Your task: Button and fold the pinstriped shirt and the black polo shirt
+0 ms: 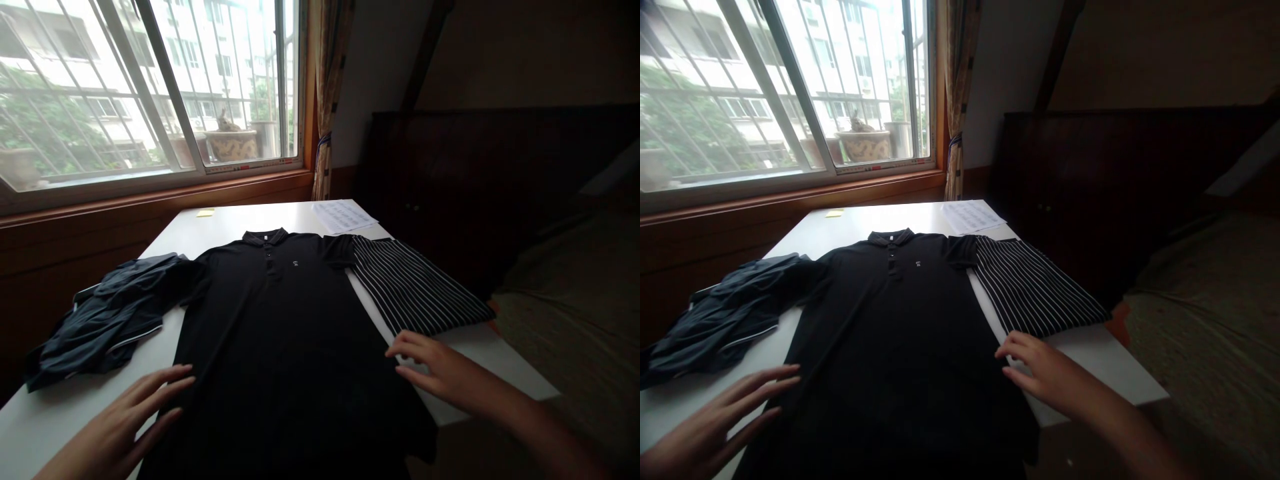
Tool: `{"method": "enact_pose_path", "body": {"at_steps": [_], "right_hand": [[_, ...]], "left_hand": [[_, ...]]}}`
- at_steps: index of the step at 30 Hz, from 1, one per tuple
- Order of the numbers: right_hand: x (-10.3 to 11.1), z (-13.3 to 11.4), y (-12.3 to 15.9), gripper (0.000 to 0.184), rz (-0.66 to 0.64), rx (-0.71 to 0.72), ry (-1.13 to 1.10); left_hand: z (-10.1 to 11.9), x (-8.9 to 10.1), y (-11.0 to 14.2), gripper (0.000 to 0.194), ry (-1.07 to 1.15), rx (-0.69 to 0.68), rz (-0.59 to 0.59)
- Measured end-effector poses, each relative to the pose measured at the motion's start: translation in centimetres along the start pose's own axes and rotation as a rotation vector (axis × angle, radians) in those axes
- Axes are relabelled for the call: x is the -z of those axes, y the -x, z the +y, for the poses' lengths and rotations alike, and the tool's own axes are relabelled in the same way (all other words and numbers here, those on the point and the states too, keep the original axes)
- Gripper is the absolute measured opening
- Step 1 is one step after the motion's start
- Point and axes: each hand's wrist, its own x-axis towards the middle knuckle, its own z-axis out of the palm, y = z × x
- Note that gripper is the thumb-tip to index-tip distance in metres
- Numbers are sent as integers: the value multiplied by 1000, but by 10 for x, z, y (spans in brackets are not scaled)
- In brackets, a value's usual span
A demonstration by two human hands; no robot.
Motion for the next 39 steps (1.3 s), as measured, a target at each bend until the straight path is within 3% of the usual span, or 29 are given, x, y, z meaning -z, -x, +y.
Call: {"method": "enact_pose_path", "body": {"at_steps": [3, 6, 10, 13, 16, 18, 20, 25, 28, 33, 39], "right_hand": [[-14, -7, -34, 34, 177, 79, 134], [-22, -19, -68, 36, 291, 146, 233], [-13, -19, -120, 35, 402, 183, 270], [6, 3, -167, 37, 494, 20, 259], [26, 34, -215, 40, 598, -246, 231], [37, 51, -241, 45, 625, -424, 186], [44, 63, -261, 51, 627, -503, 160], [47, 73, -296, 70, 651, -580, 110], [44, 72, -311, 69, 703, -638, 42], [43, 81, -320, 68, 739, -610, -3], [54, 115, -307, 66, 753, -587, -81]], "left_hand": [[6, -9, -49, 50, -52, -14, -14], [9, -30, -93, 52, -36, -25, -32], [-3, -56, -153, 57, -11, 39, -67], [-16, -69, -196, 60, -43, 135, -116], [-24, -81, -222, 60, -71, 225, -138], [-26, -89, -229, 60, -93, 259, -138], [-28, -94, -229, 60, -112, 259, -138], [-30, -97, -225, 60, -113, 240, -144], [-29, -95, -226, 60, -116, 241, -150], [-27, -93, -227, 59, -134, 243, -162], [-27, -94, -227, 57, -147, 253, -144]]}}
